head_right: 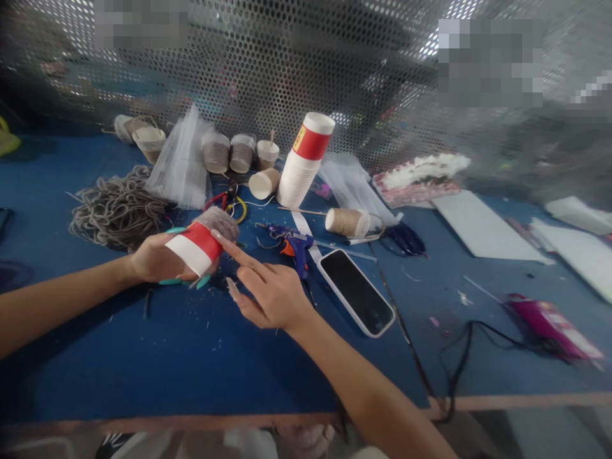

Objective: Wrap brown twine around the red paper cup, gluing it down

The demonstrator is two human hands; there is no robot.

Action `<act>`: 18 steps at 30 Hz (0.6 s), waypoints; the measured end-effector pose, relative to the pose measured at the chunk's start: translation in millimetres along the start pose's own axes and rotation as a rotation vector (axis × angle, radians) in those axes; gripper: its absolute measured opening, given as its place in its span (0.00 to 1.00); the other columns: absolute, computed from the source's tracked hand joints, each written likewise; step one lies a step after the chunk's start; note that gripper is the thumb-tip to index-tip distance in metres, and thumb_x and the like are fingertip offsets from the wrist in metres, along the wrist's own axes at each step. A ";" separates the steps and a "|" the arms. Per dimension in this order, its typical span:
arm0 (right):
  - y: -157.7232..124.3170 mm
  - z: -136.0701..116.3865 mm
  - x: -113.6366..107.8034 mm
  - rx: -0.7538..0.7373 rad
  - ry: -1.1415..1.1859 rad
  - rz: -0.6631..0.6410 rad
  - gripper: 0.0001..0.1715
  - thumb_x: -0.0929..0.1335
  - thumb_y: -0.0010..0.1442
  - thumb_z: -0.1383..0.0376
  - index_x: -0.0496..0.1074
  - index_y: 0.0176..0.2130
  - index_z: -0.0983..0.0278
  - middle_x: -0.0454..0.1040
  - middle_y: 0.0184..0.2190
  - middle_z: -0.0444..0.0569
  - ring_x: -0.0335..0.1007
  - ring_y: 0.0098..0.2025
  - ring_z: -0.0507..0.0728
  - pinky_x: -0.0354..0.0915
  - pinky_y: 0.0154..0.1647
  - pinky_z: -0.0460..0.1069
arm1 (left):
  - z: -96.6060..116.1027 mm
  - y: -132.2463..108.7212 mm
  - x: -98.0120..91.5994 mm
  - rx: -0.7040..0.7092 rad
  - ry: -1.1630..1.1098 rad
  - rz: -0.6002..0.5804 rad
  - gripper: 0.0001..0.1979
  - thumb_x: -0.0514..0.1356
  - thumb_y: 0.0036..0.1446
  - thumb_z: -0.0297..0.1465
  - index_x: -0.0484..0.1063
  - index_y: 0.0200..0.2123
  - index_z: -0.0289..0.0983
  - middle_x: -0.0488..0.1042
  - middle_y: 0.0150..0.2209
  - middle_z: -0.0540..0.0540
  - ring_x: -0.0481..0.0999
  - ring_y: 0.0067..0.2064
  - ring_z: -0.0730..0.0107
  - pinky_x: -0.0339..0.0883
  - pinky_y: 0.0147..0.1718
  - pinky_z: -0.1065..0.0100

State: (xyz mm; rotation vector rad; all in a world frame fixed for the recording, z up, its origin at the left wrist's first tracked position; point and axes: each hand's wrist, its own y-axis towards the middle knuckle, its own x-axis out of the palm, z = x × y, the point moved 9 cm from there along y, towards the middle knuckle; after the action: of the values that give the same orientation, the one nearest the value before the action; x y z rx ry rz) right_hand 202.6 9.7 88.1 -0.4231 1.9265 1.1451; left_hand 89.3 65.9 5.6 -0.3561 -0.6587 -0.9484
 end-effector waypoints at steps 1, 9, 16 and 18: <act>0.1 0.0 -0.1 -0.005 0.002 0.005 0.06 0.60 0.64 0.64 0.63 0.34 0.59 0.71 0.61 0.55 0.59 0.19 0.50 0.57 0.23 0.51 | 0.1 -0.3 -0.3 0.001 -0.023 0.004 0.26 0.65 0.50 0.49 0.79 0.41 0.33 0.81 0.34 0.39 0.73 0.27 0.68 0.68 0.31 0.66; -2.2 -2.2 -1.1 -0.071 -0.094 0.021 0.08 0.61 0.63 0.66 0.64 0.31 0.61 0.74 0.57 0.58 0.60 0.17 0.49 0.56 0.19 0.51 | 4.2 -0.7 -3.0 0.003 -0.152 0.040 0.28 0.65 0.50 0.47 0.76 0.46 0.31 0.81 0.38 0.38 0.77 0.34 0.63 0.71 0.34 0.64; -11.8 8.6 -22.8 0.047 0.100 0.367 0.10 0.67 0.61 0.64 0.62 0.43 0.59 0.76 0.48 0.56 0.78 0.46 0.61 0.74 0.34 0.54 | -2.8 -1.2 -13.8 0.025 -0.011 0.046 0.27 0.70 0.44 0.41 0.76 0.45 0.30 0.81 0.38 0.39 0.78 0.35 0.63 0.71 0.37 0.65; -11.8 14.6 -24.7 0.102 0.169 0.441 0.28 0.73 0.55 0.58 0.59 0.50 0.57 0.68 0.58 0.59 0.71 0.57 0.66 0.75 0.45 0.61 | -7.4 -1.0 -13.9 0.016 0.061 0.027 0.27 0.72 0.44 0.35 0.75 0.48 0.32 0.82 0.41 0.39 0.80 0.40 0.60 0.71 0.42 0.64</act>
State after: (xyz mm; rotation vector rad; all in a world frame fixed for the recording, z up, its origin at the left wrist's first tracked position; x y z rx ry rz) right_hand 231.9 12.7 97.7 -0.0357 2.2877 1.3108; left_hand 85.5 70.0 -9.2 -0.3197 -0.6048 -0.9246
